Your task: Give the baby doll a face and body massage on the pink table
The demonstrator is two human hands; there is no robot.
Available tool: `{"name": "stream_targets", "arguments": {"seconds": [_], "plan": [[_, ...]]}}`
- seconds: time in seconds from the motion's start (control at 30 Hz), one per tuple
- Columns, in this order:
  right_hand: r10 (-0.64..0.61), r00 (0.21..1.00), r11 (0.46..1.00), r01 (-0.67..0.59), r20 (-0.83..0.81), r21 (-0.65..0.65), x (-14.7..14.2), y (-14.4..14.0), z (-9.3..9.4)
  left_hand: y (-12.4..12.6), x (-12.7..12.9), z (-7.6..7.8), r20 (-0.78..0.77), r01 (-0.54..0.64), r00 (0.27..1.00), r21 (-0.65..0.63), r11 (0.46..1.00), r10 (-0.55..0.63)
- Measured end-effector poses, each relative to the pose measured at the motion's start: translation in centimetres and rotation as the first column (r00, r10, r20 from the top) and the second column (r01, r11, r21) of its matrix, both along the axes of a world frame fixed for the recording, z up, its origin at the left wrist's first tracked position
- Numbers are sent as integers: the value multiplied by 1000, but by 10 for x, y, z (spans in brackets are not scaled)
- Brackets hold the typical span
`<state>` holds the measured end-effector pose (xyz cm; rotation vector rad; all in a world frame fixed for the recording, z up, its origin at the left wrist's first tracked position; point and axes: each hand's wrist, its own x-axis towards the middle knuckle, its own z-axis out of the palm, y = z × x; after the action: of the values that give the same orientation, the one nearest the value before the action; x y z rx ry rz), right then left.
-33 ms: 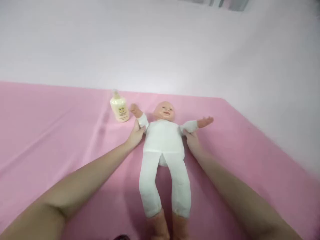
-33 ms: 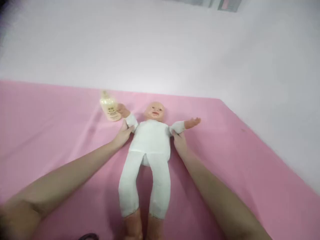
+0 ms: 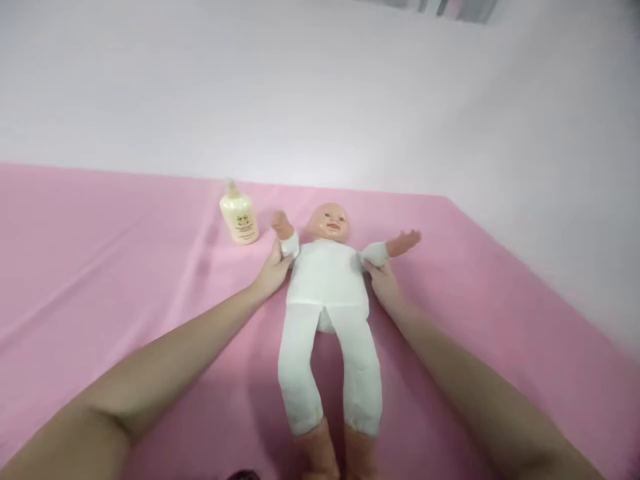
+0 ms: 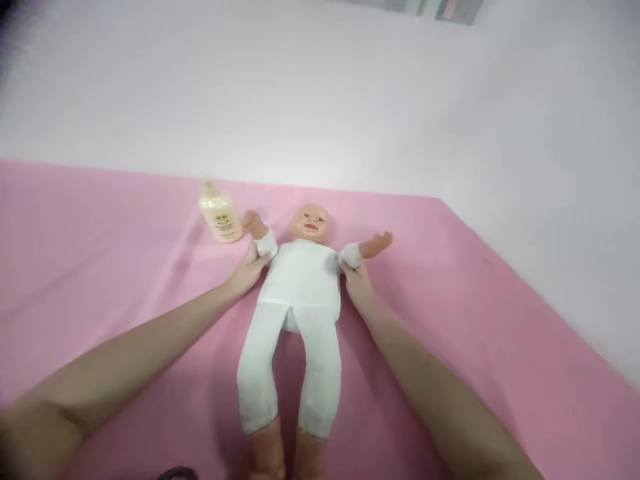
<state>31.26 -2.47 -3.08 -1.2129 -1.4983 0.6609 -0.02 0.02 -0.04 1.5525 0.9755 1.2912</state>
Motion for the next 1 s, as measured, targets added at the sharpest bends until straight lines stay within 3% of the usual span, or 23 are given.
{"name": "stream_targets", "arguments": {"seconds": [0.1, 0.2, 0.33, 0.53, 1.0], "plan": [[34, 997, 998, -38, -73, -56, -11, -5, 3, 1, -1, -1, -181, 115, 979, 123, 986, -92], [62, 997, 998, -63, -47, -5, -15, -9, 8, 1, -2, 0, -283, 134, 956, 199, 971, -74], [30, 997, 997, -35, -75, -68, -16, -11, 12, -2, -1, 5, -253, 93, 966, 185, 978, -44], [26, 998, 998, -30, -63, -63, -17, -11, 13, -6, 3, 16, -236, 131, 969, 221, 966, -78], [37, 997, 997, -42, -73, -68, -17, -10, 11, -6, 2, 16, -249, 124, 966, 224, 967, -67]]}}
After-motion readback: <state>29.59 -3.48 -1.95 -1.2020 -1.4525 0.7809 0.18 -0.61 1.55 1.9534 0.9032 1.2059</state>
